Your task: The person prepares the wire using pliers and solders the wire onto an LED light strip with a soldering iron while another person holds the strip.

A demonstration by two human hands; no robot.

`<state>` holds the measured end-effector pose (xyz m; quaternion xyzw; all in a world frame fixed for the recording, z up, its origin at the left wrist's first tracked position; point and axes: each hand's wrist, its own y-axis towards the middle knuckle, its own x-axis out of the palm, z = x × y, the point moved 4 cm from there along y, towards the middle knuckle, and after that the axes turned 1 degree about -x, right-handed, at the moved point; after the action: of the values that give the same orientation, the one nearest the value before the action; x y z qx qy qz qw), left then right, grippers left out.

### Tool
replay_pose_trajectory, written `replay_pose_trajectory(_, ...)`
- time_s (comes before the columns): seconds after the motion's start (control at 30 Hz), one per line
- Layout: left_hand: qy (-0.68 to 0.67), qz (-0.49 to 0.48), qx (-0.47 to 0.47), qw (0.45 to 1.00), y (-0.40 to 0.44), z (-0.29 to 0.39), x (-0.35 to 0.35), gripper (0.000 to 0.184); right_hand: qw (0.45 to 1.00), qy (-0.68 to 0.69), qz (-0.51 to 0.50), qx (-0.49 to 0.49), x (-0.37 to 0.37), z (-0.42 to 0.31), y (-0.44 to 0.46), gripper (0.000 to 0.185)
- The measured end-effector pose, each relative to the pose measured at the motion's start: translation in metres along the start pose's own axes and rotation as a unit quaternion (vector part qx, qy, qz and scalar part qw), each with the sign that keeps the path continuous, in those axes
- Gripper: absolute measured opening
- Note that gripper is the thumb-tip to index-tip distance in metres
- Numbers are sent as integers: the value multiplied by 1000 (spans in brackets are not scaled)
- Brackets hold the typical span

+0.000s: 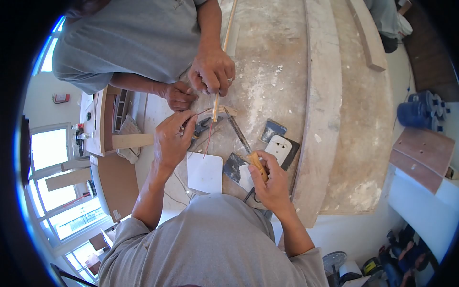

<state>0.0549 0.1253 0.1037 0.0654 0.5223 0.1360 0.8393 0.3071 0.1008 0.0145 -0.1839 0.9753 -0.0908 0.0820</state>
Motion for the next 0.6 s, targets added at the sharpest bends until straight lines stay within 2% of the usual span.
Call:
replay_pose_trajectory(0.5, -4, -1, -3, 1000, -3, -1, 2, 10, 1000, -4, -3, 19, 6, 3, -2, 35)
replay_pose_trajectory(0.6, -37, -7, -94, 995, -12, -10, 4, 13, 1000, -13, -9, 19, 8, 4, -4, 34)
